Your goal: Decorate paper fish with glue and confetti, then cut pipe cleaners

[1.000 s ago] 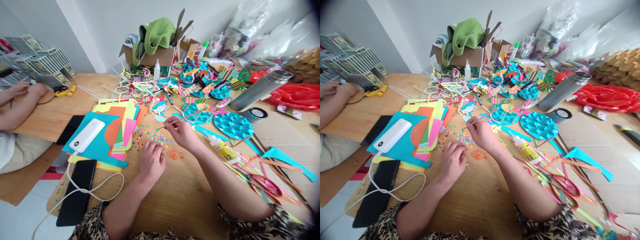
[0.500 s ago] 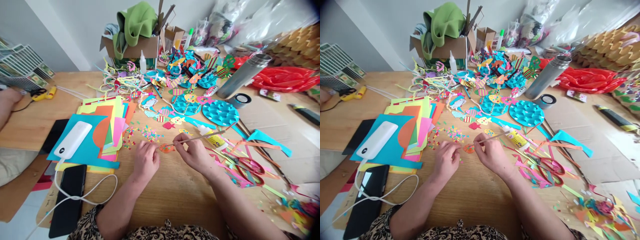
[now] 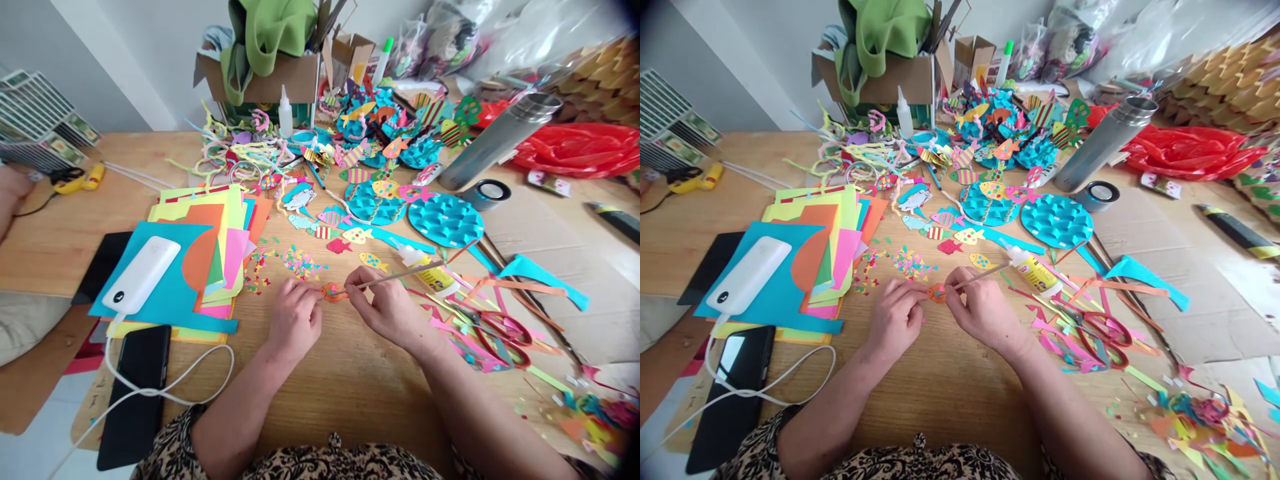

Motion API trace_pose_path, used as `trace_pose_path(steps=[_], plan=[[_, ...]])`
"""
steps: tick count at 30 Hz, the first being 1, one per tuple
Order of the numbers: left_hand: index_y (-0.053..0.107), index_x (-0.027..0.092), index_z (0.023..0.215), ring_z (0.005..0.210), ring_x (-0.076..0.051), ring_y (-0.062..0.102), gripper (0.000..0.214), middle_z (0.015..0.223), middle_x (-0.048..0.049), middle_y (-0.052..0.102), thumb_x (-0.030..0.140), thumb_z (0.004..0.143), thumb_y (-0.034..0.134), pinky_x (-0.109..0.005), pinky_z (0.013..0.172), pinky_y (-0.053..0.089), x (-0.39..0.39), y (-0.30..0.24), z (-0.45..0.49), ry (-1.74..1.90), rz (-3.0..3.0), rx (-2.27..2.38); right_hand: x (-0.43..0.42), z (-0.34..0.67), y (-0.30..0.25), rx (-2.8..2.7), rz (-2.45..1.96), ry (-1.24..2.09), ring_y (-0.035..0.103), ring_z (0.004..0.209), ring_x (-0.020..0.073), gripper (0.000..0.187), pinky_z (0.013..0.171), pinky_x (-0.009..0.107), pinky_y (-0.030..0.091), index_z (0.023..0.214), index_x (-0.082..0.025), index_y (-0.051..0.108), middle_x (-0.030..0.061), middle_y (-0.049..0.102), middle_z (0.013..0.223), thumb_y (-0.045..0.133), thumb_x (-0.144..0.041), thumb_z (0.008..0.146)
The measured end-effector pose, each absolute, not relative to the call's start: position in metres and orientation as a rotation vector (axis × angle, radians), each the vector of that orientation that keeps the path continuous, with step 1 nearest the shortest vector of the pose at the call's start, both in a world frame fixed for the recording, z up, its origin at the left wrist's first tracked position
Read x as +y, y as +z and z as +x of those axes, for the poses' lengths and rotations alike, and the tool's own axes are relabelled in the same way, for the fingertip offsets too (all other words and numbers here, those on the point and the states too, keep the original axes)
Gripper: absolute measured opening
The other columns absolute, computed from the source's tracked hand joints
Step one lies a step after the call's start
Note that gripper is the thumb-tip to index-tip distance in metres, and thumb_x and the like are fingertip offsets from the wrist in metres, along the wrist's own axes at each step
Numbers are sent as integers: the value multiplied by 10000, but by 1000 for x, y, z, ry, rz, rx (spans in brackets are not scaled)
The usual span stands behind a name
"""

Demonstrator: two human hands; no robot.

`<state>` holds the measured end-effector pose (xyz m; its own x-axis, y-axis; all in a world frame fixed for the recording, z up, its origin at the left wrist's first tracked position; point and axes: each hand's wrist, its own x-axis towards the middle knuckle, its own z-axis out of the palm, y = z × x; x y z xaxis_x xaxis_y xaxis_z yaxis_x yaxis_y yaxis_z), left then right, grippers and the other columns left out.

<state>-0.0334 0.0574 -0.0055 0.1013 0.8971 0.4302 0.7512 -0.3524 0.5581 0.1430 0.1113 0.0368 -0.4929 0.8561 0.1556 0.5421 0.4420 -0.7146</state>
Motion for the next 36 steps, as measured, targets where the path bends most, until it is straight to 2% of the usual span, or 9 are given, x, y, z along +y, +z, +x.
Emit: trace_pose_path(steps=[8, 36], plan=[[677, 190, 854, 886, -223, 569, 331, 928, -44, 714, -66, 723, 513, -401, 803, 532, 56, -5, -33, 1072, 2198, 1616, 111, 143, 35, -2230, -1128, 810, 595, 695, 167, 103, 637, 302, 451, 799, -206, 513, 39, 627, 756, 479, -150, 879], [704, 169, 929, 942, -237, 536, 362, 954, -54, 704, -70, 717, 533, -402, 844, 533, 56, -6, -32, 983, 2216, 1586, 111, 141, 39, -2337, -1026, 720, 585, 715, 176, 90, 638, 302, 452, 821, -201, 495, 43, 609, 764, 484, -127, 871]])
